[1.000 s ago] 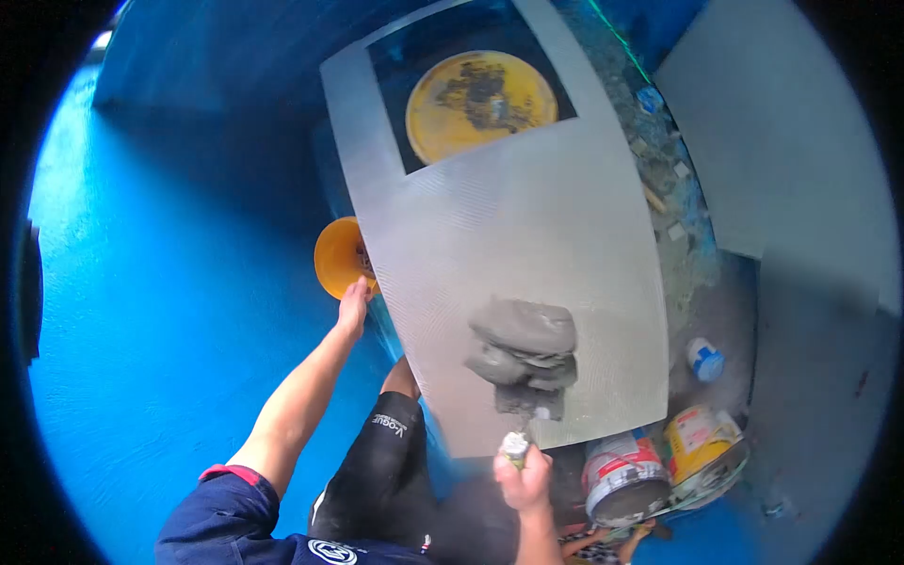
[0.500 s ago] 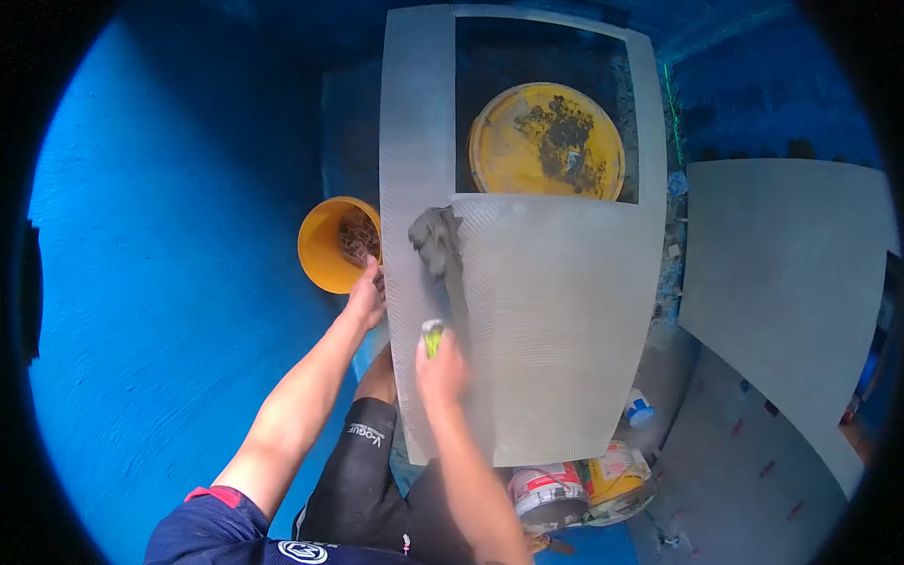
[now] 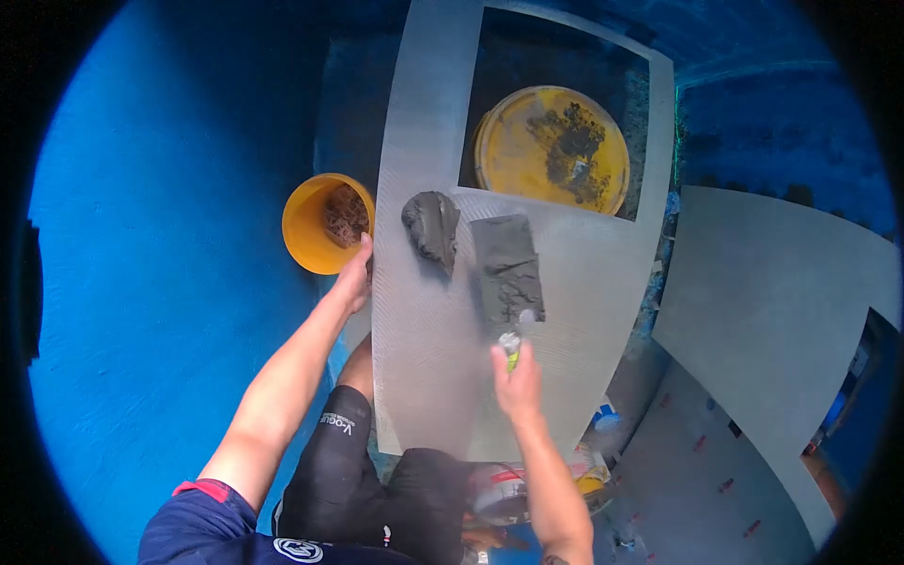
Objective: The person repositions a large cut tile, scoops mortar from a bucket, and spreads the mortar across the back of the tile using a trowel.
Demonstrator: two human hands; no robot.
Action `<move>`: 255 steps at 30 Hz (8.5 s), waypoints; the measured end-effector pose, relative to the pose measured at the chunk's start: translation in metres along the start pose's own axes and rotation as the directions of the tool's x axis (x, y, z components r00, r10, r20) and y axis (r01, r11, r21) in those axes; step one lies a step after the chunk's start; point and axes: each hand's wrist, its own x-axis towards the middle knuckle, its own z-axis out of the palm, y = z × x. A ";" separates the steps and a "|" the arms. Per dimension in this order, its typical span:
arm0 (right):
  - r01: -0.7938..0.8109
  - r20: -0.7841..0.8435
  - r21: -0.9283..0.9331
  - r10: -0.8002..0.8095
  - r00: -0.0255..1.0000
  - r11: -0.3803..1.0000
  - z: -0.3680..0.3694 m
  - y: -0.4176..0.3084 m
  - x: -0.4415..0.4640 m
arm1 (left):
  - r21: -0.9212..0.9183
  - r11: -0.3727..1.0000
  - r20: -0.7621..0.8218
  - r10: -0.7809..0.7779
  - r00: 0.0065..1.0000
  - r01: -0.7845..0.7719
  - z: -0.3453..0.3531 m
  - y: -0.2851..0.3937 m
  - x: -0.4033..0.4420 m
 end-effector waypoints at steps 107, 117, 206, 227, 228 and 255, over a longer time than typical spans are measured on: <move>-0.557 0.425 0.435 0.384 0.819 0.707 0.042 -0.136 0.208 | 0.061 0.996 0.041 -0.072 0.997 0.069 -0.011 0.001 0.005; -0.065 -0.175 -0.219 0.026 0.984 0.974 0.021 -0.094 0.292 | 0.016 0.999 0.050 -0.039 0.998 0.038 -0.015 -0.010 0.016; 0.456 0.103 -0.490 -0.470 0.877 0.743 -0.030 -0.135 0.400 | -0.121 0.987 0.140 -0.088 0.986 0.105 -0.016 0.030 0.020; -0.018 -0.064 -0.164 0.007 0.998 0.986 0.034 -0.108 0.312 | -0.192 0.979 0.159 -0.033 0.987 0.064 -0.005 0.036 0.013; -0.021 -0.065 -0.162 0.010 0.998 0.987 0.027 -0.105 0.321 | -0.189 0.980 0.159 -0.035 0.987 0.065 -0.007 0.033 0.013; -0.050 0.111 0.385 0.008 0.994 0.922 0.025 -0.194 0.427 | 0.011 1.000 0.064 -0.020 0.998 0.020 -0.015 0.008 0.030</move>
